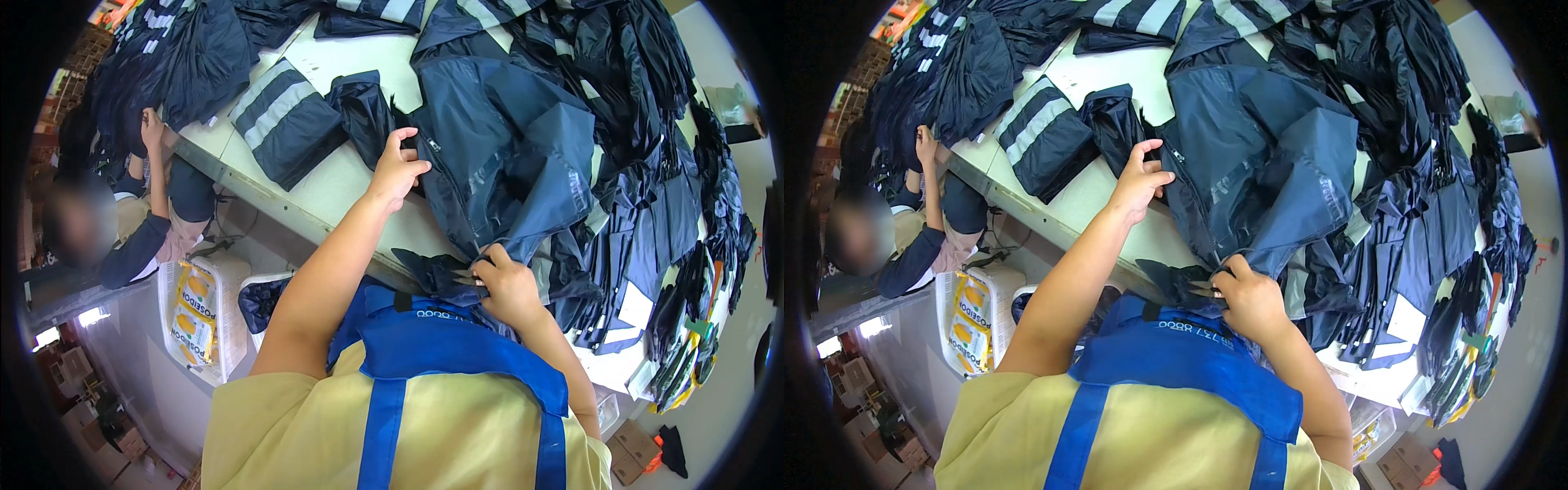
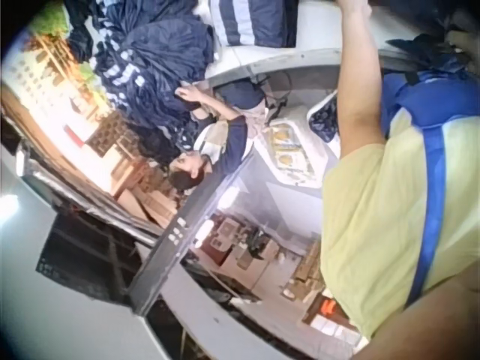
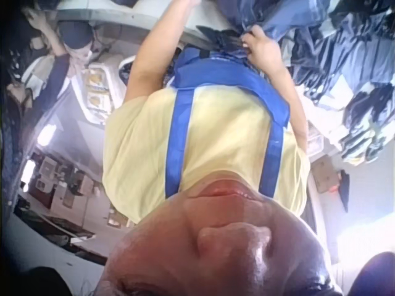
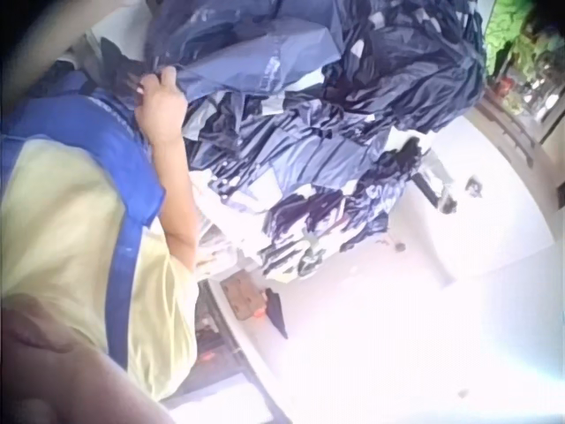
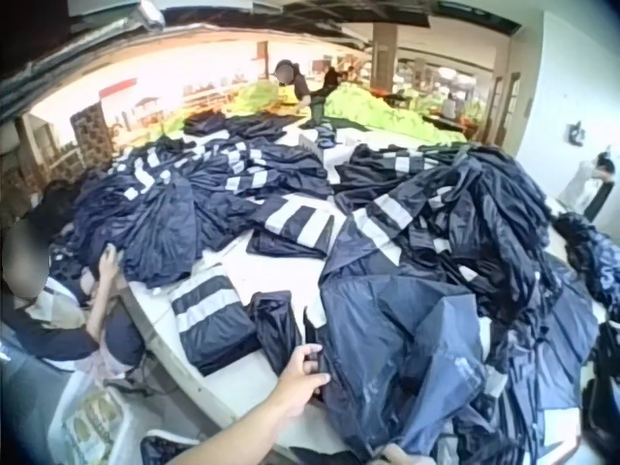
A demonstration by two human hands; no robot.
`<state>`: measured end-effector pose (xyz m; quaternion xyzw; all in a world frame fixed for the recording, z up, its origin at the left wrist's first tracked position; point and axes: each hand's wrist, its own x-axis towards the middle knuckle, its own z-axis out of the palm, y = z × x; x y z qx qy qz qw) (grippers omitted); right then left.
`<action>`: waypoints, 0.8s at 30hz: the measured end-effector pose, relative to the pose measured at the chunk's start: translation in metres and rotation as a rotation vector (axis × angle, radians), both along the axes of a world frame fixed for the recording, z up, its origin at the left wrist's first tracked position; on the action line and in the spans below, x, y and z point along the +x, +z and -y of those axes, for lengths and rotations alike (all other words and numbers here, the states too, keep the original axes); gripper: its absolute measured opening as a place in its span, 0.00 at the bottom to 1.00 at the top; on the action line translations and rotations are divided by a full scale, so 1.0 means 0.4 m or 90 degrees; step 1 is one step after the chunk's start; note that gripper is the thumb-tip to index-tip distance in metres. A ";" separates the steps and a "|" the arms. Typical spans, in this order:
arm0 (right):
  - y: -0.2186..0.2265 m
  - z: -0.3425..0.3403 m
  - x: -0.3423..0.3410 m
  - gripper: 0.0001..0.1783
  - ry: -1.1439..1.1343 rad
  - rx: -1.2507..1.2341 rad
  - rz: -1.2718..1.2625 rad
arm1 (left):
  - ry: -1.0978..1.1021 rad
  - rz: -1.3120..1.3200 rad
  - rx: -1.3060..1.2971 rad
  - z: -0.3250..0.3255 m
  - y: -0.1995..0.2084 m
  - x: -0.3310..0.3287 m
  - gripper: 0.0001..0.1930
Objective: The person folds a dark blue jacket with reflective stripes on a white table. They smooth the fabric, fold the sleeves inward, fold the body in half, and then fold it again into a compact rectangle. The folded jacket is placed on a stack of similar items.
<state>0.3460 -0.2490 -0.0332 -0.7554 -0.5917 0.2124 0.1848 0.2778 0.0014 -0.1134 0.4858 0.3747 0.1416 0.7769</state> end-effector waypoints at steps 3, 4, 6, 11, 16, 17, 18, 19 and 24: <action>0.015 0.030 0.009 0.13 0.023 -0.007 -0.129 | -0.022 0.145 0.003 0.027 0.042 0.007 0.26; 0.045 0.032 0.029 0.10 -0.001 -0.010 -0.259 | -0.031 0.199 0.001 0.037 0.065 0.005 0.25; 0.101 0.034 0.078 0.09 -0.034 0.096 -0.385 | -0.065 0.230 0.033 0.062 0.129 -0.016 0.23; 0.154 -0.050 0.063 0.08 -0.108 0.225 -0.364 | -0.169 0.265 0.094 0.163 0.219 -0.047 0.21; 0.113 -0.076 0.011 0.14 -0.144 0.229 -0.238 | -0.077 0.163 0.796 0.196 0.244 -0.074 0.18; 0.106 -0.076 0.007 0.15 -0.136 0.235 -0.218 | -0.068 0.113 0.867 0.198 0.265 -0.086 0.18; 0.099 -0.076 0.003 0.16 -0.129 0.241 -0.198 | -0.108 0.144 0.807 0.195 0.268 -0.090 0.19; 0.092 -0.076 -0.001 0.16 -0.122 0.247 -0.178 | -0.147 0.174 0.744 0.189 0.269 -0.091 0.21; 0.073 -0.071 -0.006 0.16 -0.063 0.258 -0.079 | -0.205 0.238 0.726 0.174 0.299 -0.083 0.17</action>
